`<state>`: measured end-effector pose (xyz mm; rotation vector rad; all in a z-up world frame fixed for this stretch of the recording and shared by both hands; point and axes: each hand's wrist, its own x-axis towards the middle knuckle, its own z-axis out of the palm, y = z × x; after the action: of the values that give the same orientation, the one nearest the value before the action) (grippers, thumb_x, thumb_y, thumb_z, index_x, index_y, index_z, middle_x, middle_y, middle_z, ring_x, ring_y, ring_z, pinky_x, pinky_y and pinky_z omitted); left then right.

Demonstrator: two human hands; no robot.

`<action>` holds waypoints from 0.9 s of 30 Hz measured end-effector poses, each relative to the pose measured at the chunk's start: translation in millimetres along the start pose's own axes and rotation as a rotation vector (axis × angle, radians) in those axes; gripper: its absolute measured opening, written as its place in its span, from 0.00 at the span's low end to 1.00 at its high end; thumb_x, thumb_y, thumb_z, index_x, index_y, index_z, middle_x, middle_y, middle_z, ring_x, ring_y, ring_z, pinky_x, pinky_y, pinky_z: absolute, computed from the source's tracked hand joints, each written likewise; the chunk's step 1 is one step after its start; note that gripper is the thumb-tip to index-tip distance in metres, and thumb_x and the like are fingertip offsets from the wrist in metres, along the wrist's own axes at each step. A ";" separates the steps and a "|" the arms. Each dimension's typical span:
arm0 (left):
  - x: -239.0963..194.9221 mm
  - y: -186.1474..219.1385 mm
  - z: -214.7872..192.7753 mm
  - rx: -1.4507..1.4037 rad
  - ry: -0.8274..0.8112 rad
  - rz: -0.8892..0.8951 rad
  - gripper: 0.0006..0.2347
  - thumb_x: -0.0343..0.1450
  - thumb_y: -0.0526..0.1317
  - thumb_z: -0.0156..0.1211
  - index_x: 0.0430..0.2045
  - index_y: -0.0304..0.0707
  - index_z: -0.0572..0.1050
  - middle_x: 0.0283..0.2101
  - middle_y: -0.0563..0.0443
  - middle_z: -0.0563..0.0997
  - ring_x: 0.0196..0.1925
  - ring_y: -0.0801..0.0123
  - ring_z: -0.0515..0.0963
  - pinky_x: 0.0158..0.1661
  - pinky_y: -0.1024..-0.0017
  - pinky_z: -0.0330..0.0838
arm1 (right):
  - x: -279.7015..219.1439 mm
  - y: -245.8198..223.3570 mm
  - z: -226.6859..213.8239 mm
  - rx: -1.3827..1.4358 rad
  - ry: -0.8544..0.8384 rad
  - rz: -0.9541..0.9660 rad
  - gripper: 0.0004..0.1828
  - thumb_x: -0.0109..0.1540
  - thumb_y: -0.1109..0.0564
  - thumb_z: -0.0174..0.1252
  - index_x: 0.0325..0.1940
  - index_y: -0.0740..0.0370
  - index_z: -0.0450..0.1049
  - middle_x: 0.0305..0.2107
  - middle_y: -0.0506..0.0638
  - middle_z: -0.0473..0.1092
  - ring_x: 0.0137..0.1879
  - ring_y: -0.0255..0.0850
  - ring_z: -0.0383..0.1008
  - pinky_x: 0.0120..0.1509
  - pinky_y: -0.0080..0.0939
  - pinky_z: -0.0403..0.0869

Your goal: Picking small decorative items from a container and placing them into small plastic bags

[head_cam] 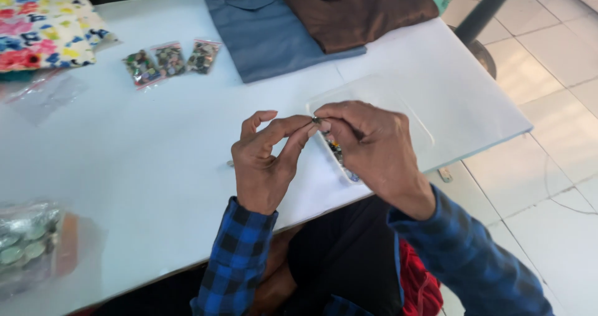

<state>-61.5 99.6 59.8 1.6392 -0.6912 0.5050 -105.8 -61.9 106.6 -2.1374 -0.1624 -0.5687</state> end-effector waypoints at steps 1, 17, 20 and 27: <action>-6.5 -4.9 -9.4 0.023 0.015 0.001 0.04 0.71 0.35 0.68 0.35 0.48 0.83 0.26 0.59 0.85 0.33 0.75 0.86 0.62 0.65 0.61 | -3.3 -2.0 14.6 0.018 -0.014 -0.016 0.10 0.63 0.67 0.59 0.43 0.57 0.81 0.32 0.53 0.80 0.36 0.39 0.83 0.37 0.36 0.82; -71.0 -89.5 -73.4 -0.072 0.150 -0.389 0.01 0.69 0.33 0.70 0.31 0.37 0.84 0.26 0.47 0.85 0.33 0.67 0.84 0.45 0.65 0.75 | -26.8 56.5 157.9 0.505 -0.178 0.275 0.07 0.63 0.68 0.60 0.45 0.71 0.78 0.33 0.60 0.78 0.40 0.39 0.79 0.48 0.37 0.83; -75.1 -99.4 -75.0 0.124 0.161 -0.307 0.01 0.69 0.36 0.70 0.28 0.43 0.84 0.23 0.52 0.84 0.31 0.64 0.84 0.44 0.66 0.72 | -32.3 58.2 160.2 0.439 -0.176 0.231 0.07 0.63 0.68 0.60 0.45 0.70 0.79 0.33 0.59 0.78 0.40 0.37 0.79 0.48 0.36 0.82; -81.1 -102.3 -75.4 0.447 0.035 -0.413 0.02 0.70 0.41 0.67 0.27 0.56 0.82 0.27 0.61 0.82 0.39 0.65 0.80 0.54 0.65 0.60 | -30.6 56.4 158.7 0.292 -0.225 0.209 0.09 0.62 0.65 0.64 0.46 0.62 0.80 0.34 0.56 0.78 0.41 0.35 0.78 0.49 0.38 0.82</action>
<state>-46.6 196.6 -54.7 2.1205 -0.2012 0.4009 -61.5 34.2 -27.8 -1.8982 -0.1343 -0.1696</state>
